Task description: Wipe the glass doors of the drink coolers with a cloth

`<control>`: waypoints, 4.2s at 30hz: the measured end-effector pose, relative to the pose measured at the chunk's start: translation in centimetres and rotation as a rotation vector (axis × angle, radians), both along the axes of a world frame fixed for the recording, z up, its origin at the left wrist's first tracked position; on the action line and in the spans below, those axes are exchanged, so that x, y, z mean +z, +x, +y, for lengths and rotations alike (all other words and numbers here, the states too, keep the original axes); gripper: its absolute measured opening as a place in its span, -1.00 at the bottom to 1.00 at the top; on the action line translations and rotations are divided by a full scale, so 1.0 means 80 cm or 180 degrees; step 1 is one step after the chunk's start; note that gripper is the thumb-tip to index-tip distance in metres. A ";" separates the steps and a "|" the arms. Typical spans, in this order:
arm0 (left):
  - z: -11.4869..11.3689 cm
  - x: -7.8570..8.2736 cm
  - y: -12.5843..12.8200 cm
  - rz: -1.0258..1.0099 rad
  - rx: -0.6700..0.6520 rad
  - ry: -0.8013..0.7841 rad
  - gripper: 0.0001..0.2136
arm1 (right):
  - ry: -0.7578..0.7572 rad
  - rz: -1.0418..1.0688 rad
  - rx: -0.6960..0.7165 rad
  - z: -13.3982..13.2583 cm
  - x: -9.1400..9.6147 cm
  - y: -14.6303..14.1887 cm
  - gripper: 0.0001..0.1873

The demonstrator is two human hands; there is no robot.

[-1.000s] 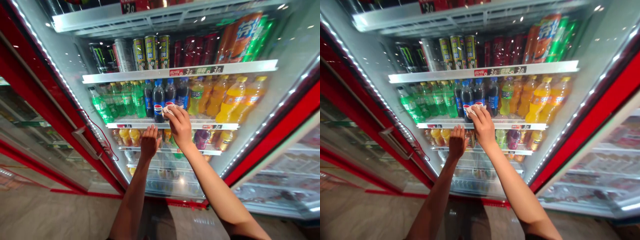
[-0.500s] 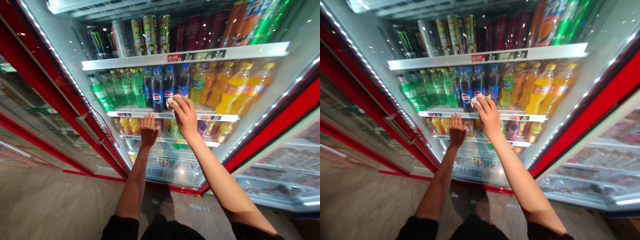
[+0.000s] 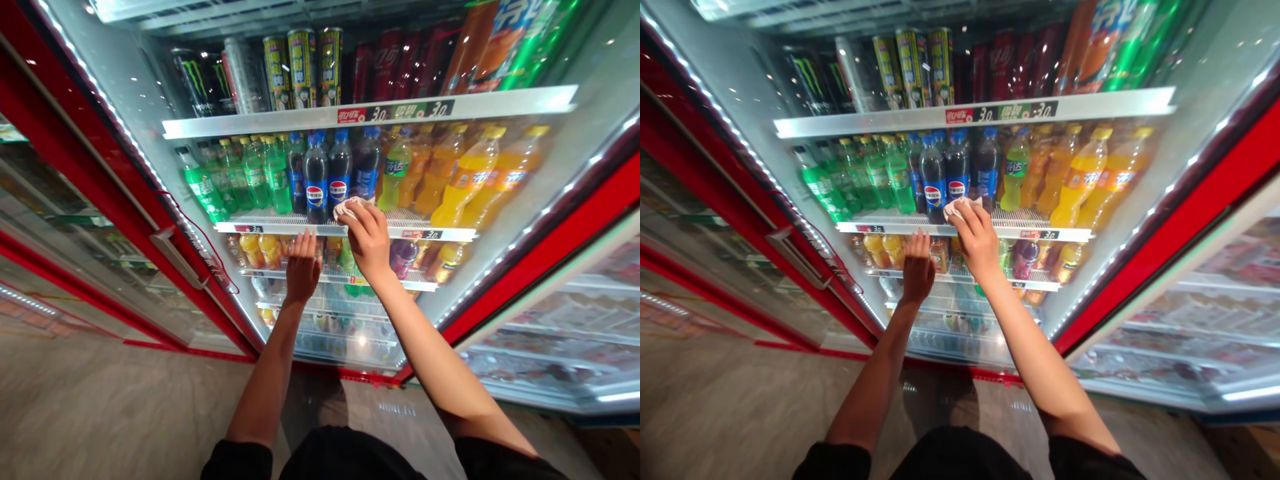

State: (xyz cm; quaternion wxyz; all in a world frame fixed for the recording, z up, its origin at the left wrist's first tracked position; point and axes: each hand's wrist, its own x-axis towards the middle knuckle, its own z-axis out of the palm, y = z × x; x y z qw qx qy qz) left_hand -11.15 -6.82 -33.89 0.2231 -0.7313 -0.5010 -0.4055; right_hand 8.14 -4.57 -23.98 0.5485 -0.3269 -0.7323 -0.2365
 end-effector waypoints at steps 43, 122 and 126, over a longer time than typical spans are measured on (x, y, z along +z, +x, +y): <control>0.044 -0.053 0.026 0.0418 0.0106 0.0563 -0.25 | 0.0247 0.0418 -0.0156 -0.005 0.015 0.003 -0.53; 0.039 -0.021 0.113 0.0392 0.0064 0.0022 -0.37 | 0.0019 0.0216 -0.0205 -0.010 0.027 0.110 -0.53; 0.039 -0.019 0.110 0.0408 0.0035 -0.0096 -0.35 | -0.0326 -0.0244 0.0078 -0.017 0.004 0.100 -0.56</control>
